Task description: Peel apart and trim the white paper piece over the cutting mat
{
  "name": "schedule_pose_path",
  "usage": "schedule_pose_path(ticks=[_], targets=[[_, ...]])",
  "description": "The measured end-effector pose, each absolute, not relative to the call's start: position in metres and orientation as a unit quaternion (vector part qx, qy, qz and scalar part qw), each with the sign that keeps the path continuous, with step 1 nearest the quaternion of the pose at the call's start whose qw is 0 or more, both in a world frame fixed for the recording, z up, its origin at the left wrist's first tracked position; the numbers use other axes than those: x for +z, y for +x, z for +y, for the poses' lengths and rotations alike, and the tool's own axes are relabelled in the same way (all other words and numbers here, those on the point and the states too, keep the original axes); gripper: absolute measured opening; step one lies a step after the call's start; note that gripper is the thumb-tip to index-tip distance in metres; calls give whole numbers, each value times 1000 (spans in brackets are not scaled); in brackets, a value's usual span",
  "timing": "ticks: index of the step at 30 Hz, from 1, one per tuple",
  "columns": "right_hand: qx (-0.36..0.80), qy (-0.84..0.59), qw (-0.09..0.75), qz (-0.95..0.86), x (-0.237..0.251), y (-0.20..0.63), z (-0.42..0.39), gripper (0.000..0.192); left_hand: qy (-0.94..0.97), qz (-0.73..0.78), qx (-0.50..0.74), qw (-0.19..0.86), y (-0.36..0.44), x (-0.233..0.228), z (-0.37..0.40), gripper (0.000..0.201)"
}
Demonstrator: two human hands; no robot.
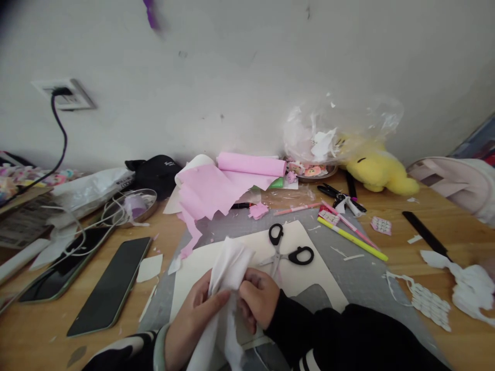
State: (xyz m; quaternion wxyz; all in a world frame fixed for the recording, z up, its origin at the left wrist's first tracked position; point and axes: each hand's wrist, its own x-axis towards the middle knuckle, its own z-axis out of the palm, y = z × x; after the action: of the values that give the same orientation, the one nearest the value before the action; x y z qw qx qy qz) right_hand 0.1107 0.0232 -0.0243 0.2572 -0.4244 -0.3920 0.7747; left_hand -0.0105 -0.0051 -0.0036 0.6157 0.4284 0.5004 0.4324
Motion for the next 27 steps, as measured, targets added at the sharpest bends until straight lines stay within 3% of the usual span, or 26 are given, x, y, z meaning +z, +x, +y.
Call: schedule_pose_path(ticks=[11,19,27], targets=[[774,-418,283,-383,-24,110,25,7,383,512,436,633,-9,-15,-4,34],[791,-410,270,-364,-24,111,25,6,402,526,453,597,-9,-12,-5,39],[790,-402,250,-390,-23,112,26,9,391,517,429,629,-7,-8,-6,36]])
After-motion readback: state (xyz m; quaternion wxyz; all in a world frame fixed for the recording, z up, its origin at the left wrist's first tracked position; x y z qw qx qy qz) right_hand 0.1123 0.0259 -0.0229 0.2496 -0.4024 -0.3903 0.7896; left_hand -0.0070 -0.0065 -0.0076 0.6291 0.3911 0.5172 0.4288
